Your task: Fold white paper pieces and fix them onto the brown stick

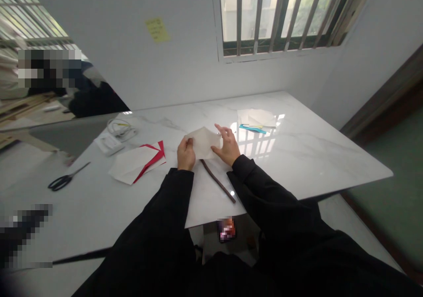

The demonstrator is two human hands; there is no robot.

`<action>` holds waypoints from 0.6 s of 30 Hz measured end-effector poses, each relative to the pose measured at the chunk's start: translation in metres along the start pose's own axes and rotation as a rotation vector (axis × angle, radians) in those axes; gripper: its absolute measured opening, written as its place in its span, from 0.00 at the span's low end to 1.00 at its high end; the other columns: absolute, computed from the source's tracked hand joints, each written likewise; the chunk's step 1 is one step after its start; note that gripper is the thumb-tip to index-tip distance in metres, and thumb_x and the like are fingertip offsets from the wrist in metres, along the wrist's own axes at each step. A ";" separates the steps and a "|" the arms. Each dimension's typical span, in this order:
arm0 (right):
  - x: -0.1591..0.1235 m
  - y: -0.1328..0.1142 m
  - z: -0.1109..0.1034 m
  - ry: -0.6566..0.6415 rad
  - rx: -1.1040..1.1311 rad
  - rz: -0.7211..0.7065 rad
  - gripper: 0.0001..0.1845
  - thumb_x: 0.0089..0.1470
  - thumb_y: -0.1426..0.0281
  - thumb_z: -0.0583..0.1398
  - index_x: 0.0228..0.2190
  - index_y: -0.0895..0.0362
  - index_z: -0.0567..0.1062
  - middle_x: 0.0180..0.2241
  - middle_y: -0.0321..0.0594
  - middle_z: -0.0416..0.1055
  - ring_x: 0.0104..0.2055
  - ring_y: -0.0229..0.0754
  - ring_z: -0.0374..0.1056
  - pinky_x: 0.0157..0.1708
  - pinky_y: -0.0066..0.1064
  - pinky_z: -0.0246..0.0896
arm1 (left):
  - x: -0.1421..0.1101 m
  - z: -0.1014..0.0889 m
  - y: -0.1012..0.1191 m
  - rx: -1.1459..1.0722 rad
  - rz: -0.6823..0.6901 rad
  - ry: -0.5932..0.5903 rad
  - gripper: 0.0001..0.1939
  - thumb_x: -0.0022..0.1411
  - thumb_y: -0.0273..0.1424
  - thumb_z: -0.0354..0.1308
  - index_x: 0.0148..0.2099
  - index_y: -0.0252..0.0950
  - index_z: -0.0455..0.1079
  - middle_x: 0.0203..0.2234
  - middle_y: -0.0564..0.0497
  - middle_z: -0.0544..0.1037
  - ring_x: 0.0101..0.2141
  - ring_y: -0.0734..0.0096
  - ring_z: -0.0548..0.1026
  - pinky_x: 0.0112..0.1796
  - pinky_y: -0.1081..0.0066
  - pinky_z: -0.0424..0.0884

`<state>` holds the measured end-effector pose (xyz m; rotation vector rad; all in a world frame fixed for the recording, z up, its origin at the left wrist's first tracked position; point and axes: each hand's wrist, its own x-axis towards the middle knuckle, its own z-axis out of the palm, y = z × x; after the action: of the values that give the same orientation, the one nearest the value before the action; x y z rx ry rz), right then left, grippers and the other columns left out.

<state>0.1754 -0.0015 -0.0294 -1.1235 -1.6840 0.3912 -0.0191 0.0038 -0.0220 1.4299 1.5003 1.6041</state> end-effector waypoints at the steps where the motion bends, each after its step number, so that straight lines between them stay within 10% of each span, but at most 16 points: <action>1: -0.001 -0.002 0.001 -0.011 -0.007 -0.015 0.48 0.51 0.70 0.69 0.70 0.50 0.63 0.60 0.51 0.64 0.52 0.52 0.68 0.56 0.49 0.73 | -0.003 -0.001 0.003 0.034 0.018 0.006 0.16 0.71 0.44 0.58 0.49 0.39 0.78 0.47 0.42 0.82 0.53 0.53 0.77 0.59 0.57 0.70; 10: 0.000 -0.021 -0.004 0.039 0.083 0.037 0.21 0.66 0.59 0.60 0.55 0.55 0.77 0.46 0.47 0.75 0.36 0.44 0.69 0.47 0.41 0.72 | -0.017 -0.004 0.031 0.285 0.116 -0.053 0.13 0.71 0.43 0.57 0.40 0.40 0.72 0.28 0.51 0.76 0.32 0.62 0.74 0.37 0.68 0.65; 18: 0.001 -0.014 -0.006 0.066 0.117 0.182 0.24 0.55 0.64 0.64 0.54 0.54 0.78 0.44 0.44 0.78 0.40 0.46 0.71 0.43 0.38 0.71 | -0.011 -0.001 0.026 0.023 0.001 -0.122 0.24 0.67 0.53 0.59 0.35 0.36 0.76 0.23 0.52 0.75 0.27 0.67 0.70 0.30 0.71 0.64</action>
<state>0.1741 -0.0092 -0.0158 -1.1932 -1.4869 0.5550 -0.0095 -0.0132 -0.0014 1.5130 1.4530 1.4769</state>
